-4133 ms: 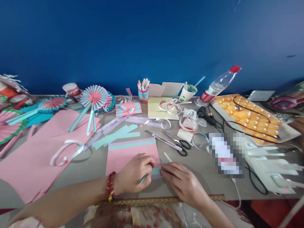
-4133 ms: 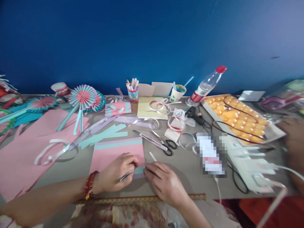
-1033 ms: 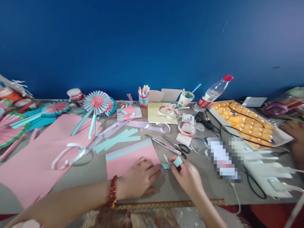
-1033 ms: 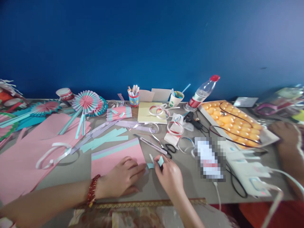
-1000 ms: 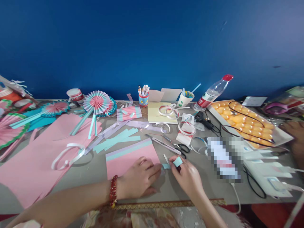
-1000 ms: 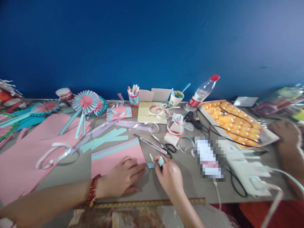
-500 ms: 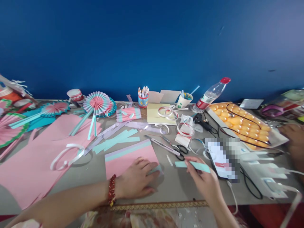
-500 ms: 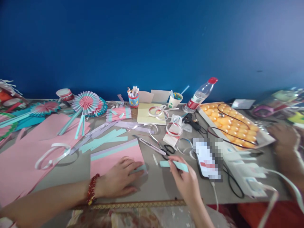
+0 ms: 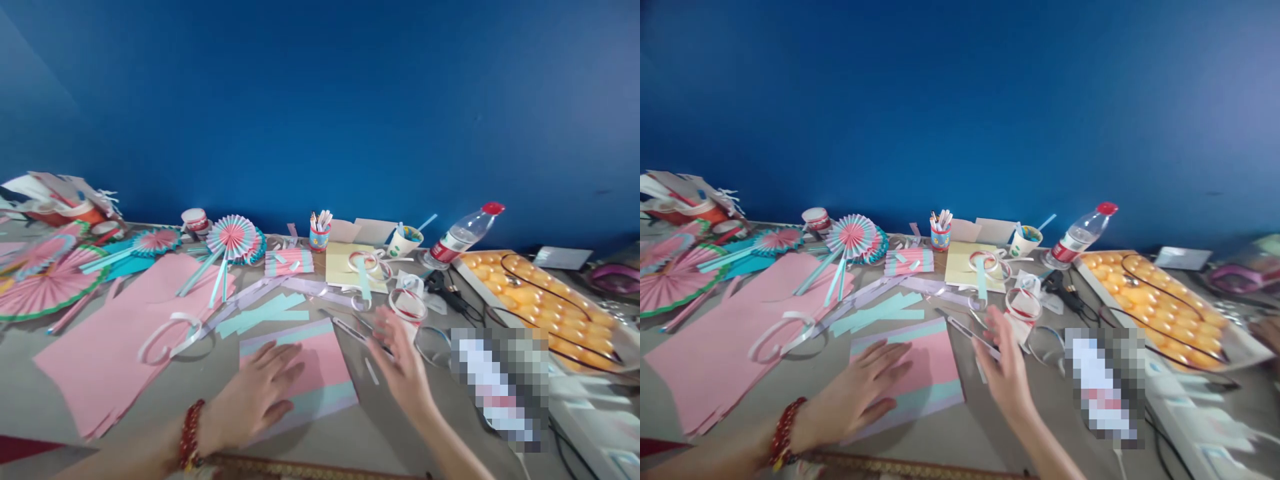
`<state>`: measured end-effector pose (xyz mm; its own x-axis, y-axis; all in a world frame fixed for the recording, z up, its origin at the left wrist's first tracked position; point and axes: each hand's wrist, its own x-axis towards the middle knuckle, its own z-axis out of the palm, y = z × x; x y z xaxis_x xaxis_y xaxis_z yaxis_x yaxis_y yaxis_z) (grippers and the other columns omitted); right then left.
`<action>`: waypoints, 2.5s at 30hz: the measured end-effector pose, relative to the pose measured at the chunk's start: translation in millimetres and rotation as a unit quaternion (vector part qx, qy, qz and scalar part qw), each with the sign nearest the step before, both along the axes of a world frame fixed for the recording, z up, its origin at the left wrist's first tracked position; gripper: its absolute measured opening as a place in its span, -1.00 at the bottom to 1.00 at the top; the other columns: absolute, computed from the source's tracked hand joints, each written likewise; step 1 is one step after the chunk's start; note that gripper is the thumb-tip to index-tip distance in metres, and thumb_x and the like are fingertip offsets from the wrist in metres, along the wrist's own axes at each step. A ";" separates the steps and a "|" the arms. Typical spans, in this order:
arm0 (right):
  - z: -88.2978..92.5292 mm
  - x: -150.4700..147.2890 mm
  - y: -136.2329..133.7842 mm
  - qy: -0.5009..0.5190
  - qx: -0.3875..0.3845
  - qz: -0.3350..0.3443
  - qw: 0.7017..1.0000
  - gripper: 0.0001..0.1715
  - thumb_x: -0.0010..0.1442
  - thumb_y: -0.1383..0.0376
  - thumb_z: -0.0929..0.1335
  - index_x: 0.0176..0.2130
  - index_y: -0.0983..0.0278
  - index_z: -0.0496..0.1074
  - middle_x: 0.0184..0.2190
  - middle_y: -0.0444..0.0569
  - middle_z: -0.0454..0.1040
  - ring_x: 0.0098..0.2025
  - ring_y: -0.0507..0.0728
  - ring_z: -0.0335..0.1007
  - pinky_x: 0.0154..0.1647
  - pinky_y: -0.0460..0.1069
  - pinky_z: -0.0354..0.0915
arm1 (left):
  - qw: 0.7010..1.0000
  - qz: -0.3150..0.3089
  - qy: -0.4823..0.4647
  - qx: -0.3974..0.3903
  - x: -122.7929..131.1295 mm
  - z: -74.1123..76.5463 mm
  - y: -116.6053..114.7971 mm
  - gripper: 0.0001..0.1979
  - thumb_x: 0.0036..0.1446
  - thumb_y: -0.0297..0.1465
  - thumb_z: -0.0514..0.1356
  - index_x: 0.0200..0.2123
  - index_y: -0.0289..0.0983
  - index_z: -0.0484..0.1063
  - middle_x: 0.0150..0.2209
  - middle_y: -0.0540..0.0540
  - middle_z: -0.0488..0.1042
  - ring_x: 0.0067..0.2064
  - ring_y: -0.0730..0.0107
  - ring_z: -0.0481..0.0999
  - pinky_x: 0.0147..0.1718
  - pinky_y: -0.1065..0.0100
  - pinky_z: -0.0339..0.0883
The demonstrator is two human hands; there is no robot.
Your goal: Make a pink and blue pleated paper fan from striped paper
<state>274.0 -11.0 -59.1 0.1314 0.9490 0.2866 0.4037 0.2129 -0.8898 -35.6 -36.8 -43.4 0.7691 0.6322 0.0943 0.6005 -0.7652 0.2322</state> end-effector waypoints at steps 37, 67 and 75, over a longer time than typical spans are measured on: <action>-59.5 -92.0 -67.9 0.099 -0.104 0.174 0.974 -0.17 0.32 -0.04 0.23 0.39 0.25 -0.05 -0.05 0.13 0.54 -0.07 0.18 0.54 -0.06 -0.01 0.44 | 0.987 0.021 -0.160 0.015 -0.1 -3.9 19.4 -0.34 0.19 -0.02 0.18 0.24 -0.22 0.14 0.23 -0.27 0.23 0.24 -0.02 0.22 0.18 0.00 0.21; -9.9 -45.1 -25.5 -0.434 0.173 0.259 0.845 -0.73 0.38 0.37 0.18 -0.22 0.25 0.44 -0.29 0.01 0.53 -0.24 0.14 0.40 -0.20 0.01 0.25 | 0.996 -0.015 -0.017 0.084 -30.7 -29.3 15.8 -0.80 0.36 -0.48 0.01 -0.30 -0.28 0.39 -0.25 -0.09 0.42 -0.21 0.30 0.35 -0.21 0.25 0.27; -9.4 -53.8 -26.2 -0.441 0.166 0.274 0.838 -0.78 0.32 0.43 0.23 -0.24 0.25 0.44 -0.31 0.02 0.51 -0.25 0.14 0.39 -0.19 0.01 0.27 | 0.996 0.008 -0.081 0.047 -25.9 -21.1 17.9 -0.71 0.40 -0.41 -0.02 -0.35 -0.27 0.41 -0.29 -0.08 0.44 -0.24 0.34 0.37 -0.25 0.31 0.27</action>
